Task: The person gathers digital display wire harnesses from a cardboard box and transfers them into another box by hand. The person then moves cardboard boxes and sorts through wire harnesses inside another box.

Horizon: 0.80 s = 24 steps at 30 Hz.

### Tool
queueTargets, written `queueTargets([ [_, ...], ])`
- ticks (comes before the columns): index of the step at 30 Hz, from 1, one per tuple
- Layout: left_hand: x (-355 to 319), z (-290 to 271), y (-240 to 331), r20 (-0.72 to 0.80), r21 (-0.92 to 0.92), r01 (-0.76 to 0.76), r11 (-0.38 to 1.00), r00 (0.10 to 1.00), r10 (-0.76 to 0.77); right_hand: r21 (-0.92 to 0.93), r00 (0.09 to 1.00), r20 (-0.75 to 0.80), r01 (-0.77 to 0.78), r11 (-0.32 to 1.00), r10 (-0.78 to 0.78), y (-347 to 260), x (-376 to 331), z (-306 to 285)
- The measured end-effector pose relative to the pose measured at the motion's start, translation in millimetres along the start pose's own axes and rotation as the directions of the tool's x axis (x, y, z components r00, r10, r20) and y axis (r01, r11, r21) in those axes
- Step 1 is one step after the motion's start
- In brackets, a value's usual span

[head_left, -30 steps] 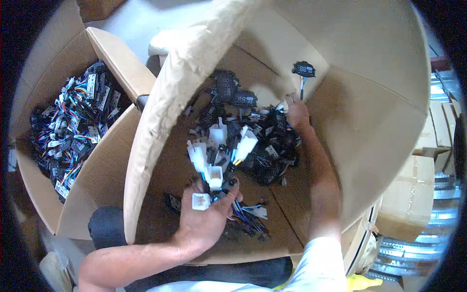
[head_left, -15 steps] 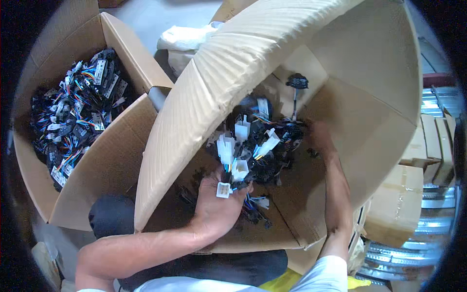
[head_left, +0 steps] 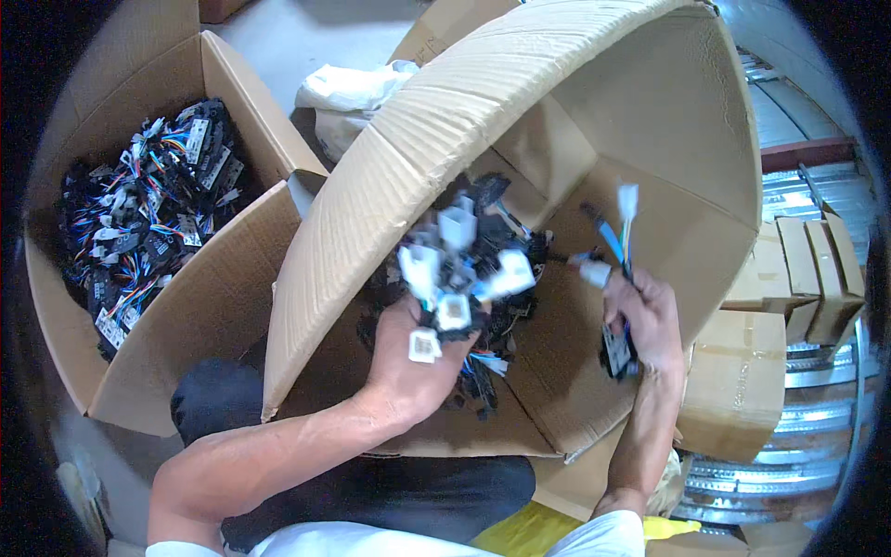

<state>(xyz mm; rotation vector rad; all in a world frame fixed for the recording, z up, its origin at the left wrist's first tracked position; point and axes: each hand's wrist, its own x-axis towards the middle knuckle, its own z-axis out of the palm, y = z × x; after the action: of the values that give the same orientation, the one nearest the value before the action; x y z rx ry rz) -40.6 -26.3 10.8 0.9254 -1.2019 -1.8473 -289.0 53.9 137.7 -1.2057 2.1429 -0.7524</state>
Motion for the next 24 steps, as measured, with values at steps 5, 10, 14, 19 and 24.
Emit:
queueTargets([
  [5,-4,-4,-17,0.351,-0.018,-0.218,0.976,0.912,0.211,0.061,0.929,0.261,0.255,0.965,-0.262,-38,-42,53],
  [10,-22,7,-11,0.262,-0.088,-0.083,0.993,0.96,0.104,0.234,0.978,0.113,-0.2,0.951,0.178,-17,-31,67],
  [14,-12,5,-2,0.31,-0.006,0.092,0.996,0.947,-0.085,-0.209,0.951,0.31,0.081,0.974,-0.013,16,-41,122],
  [19,-11,-1,-17,0.155,0.169,-0.028,0.985,0.988,0.001,-0.124,0.659,0.747,0.262,0.957,-0.084,8,5,126],
  [24,-4,2,-13,0.037,0.034,0.127,0.991,0.991,-0.128,0.226,0.944,0.278,0.118,0.967,-0.18,106,144,46],
])
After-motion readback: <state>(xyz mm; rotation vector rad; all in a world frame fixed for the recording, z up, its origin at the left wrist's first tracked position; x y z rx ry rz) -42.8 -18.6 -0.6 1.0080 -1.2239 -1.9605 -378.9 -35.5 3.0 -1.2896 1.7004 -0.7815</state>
